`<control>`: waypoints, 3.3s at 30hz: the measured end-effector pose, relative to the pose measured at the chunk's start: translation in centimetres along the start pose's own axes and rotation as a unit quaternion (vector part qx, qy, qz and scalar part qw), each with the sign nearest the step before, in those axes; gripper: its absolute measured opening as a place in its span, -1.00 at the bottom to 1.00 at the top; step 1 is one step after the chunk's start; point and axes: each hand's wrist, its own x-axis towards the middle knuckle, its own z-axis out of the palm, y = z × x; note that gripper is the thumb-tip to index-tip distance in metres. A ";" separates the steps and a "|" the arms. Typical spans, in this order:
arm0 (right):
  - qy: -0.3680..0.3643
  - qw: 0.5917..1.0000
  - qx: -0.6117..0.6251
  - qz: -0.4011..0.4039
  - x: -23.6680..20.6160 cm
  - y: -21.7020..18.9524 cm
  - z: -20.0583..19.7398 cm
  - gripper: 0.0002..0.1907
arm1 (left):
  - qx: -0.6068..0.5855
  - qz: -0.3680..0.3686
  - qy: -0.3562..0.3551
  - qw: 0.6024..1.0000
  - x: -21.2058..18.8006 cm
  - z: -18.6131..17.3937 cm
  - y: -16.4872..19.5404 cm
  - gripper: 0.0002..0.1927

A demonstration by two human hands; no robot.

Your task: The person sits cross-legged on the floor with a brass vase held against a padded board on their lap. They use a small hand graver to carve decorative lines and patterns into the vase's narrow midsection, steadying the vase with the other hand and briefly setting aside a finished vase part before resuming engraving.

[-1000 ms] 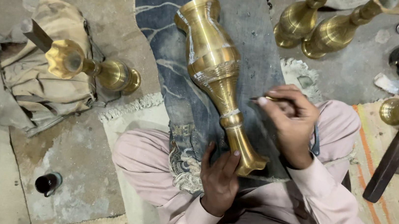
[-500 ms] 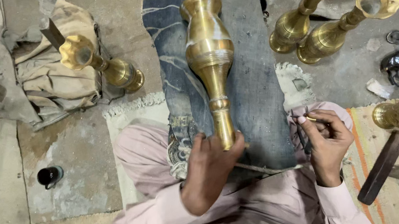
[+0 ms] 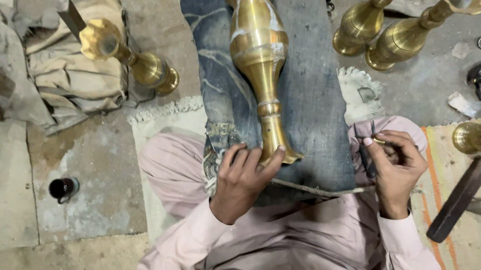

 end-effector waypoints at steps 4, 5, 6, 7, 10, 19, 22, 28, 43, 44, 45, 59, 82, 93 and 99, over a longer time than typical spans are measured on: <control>-0.018 0.999 -0.023 -0.016 0.0 0.6 -0.2 -0.83 | 0.067 0.011 -0.055 0.996 0.6 -0.2 0.7 -0.53; -0.025 1.000 -0.012 -0.014 0.0 0.6 -0.1 -0.82 | 0.066 0.016 -0.061 0.996 0.7 -0.1 0.6 -0.52; -0.031 0.999 -0.001 -0.014 0.1 0.5 0.1 -0.81 | 0.066 0.020 -0.065 0.996 0.7 -0.1 0.3 -0.52; -0.036 0.999 -0.007 -0.015 0.3 0.3 0.3 -0.81 | 0.067 0.025 -0.070 0.995 0.5 0.0 0.1 -0.51; -0.056 0.998 -0.015 -0.036 1.0 -0.8 1.1 -0.81 | 0.007 -0.005 -0.018 1.000 -0.7 0.9 -0.8 -0.50; -0.186 0.971 0.036 -0.144 5.2 -6.0 5.9 -0.83 | -0.030 -0.146 0.154 0.977 -4.0 5.8 0.2 -0.63; -0.229 0.955 0.039 -0.186 6.9 -7.3 8.5 -0.82 | -0.065 -0.134 0.118 0.982 -4.2 5.4 0.0 -0.63; -0.271 0.917 -0.036 -0.290 10.3 -8.8 13.7 -0.75 | -0.058 -0.111 0.112 0.986 -3.3 4.7 -1.3 -0.57; -0.285 0.877 -0.116 -0.369 12.3 -9.4 17.6 -0.79 | -0.123 -0.107 0.116 0.980 -3.2 5.0 -3.0 -0.59; -0.286 0.877 -0.111 -0.370 12.5 -9.4 17.6 -0.79 | -0.126 -0.109 0.118 0.979 -3.2 5.1 -3.0 -0.60; -0.286 0.878 -0.106 -0.370 12.6 -9.3 17.7 -0.79 | -0.129 -0.110 0.120 0.978 -3.3 5.2 -3.0 -0.61; -0.276 0.887 -0.144 -0.340 12.4 -9.7 17.9 -0.83 | -0.136 -0.109 0.096 0.980 -3.5 5.0 -3.3 -0.55; -0.358 0.849 -0.112 -0.372 14.8 -9.1 17.3 -0.85 | -0.135 -0.114 0.090 0.980 -3.4 5.3 -3.3 -0.49; -0.370 0.846 -0.110 -0.368 15.1 -9.1 17.1 -0.84 | -0.136 -0.108 0.097 0.980 -3.2 5.6 -3.2 -0.48; -0.380 0.854 -0.082 -0.345 15.6 -8.6 17.2 -0.87 | -0.133 -0.115 0.095 0.980 -3.4 5.5 -3.1 -0.50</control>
